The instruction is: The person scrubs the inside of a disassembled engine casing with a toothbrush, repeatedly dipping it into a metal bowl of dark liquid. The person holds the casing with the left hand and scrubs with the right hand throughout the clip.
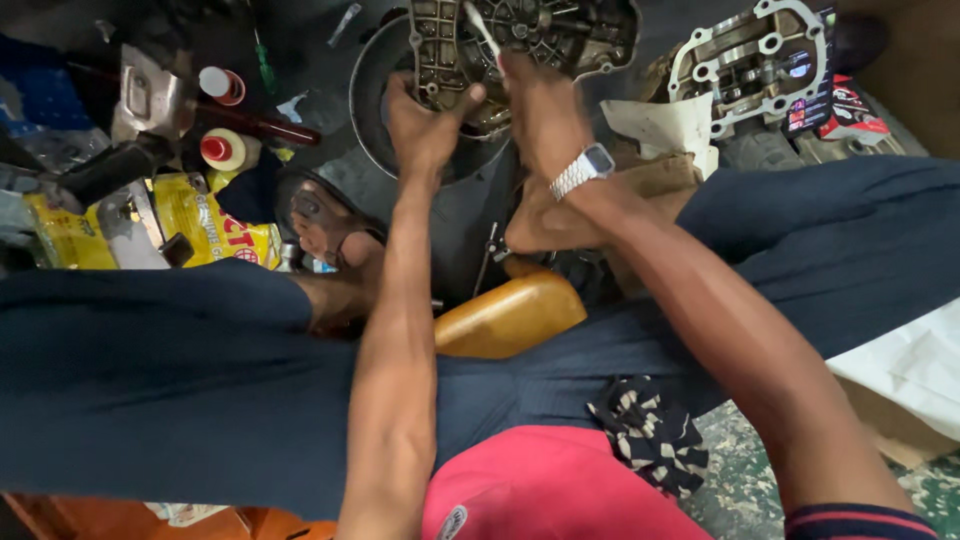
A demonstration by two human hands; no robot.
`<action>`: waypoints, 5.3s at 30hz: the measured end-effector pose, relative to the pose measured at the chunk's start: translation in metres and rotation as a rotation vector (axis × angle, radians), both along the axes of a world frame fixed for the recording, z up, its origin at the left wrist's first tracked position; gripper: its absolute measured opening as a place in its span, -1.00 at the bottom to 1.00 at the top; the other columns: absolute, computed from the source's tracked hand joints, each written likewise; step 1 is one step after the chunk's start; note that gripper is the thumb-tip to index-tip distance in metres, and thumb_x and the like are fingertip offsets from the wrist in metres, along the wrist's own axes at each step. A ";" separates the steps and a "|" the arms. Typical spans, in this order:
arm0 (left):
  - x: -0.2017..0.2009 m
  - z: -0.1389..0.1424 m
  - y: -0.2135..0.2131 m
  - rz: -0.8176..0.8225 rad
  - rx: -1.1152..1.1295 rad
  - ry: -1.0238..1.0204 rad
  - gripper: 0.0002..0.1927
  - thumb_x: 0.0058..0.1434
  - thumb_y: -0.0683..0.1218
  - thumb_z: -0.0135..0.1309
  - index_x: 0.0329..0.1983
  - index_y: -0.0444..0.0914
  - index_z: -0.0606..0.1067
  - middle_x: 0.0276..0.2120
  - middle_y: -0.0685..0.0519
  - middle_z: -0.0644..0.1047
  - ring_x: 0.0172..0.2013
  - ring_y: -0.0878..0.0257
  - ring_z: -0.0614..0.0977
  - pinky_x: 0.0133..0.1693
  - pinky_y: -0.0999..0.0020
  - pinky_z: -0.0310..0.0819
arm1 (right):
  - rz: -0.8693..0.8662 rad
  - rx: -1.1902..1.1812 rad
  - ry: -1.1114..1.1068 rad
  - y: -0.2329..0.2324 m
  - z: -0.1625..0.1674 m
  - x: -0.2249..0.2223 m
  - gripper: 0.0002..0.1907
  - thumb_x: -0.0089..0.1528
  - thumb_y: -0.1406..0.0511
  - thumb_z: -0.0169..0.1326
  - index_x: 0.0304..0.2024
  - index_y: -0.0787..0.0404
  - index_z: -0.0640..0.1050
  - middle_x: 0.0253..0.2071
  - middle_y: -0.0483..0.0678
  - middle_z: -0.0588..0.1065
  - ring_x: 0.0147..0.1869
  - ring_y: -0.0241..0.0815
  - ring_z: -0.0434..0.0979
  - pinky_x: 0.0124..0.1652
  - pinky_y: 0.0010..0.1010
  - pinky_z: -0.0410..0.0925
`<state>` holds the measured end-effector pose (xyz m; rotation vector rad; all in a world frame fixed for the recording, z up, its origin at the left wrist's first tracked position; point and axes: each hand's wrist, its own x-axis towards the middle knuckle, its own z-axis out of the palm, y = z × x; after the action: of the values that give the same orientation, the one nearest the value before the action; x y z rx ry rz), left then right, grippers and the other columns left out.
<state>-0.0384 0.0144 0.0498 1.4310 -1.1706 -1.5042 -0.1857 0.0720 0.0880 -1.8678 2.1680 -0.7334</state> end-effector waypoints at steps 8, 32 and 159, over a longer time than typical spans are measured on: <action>-0.002 -0.004 -0.001 -0.020 0.002 -0.012 -0.34 -0.12 0.01 0.54 -0.08 -0.32 0.42 -0.25 -0.04 0.68 -0.23 0.20 0.69 -0.11 0.30 0.59 | -0.009 0.094 0.033 0.010 0.004 0.001 -0.80 0.34 0.41 0.02 0.01 0.26 0.53 -0.32 0.29 0.55 -0.25 0.35 0.58 -0.34 0.06 0.38; 0.032 -0.018 -0.031 -0.004 0.089 0.166 -0.03 0.27 0.56 -0.23 0.13 -0.39 0.52 0.07 -0.06 0.56 0.09 0.16 0.47 0.20 0.20 0.27 | 0.247 0.486 -0.241 0.055 0.043 0.051 -0.75 0.34 0.31 0.04 0.06 0.17 0.57 -0.20 0.21 0.60 -0.09 0.21 0.64 -0.10 -0.06 0.43; 0.026 -0.001 -0.020 0.126 0.338 0.335 -0.60 0.38 0.17 -0.08 0.09 -0.16 0.46 -0.01 -0.05 0.56 -0.04 0.06 0.57 -0.15 0.03 0.60 | 0.143 0.140 -0.288 0.021 0.012 0.048 -0.72 0.28 0.40 0.08 0.04 0.20 0.62 -0.16 0.19 0.62 -0.15 0.14 0.67 -0.16 -0.14 0.49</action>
<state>-0.0129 -0.0060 0.0491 1.3651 -0.6339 -1.8265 -0.1378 0.0929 0.0996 -1.7073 1.8392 -0.7484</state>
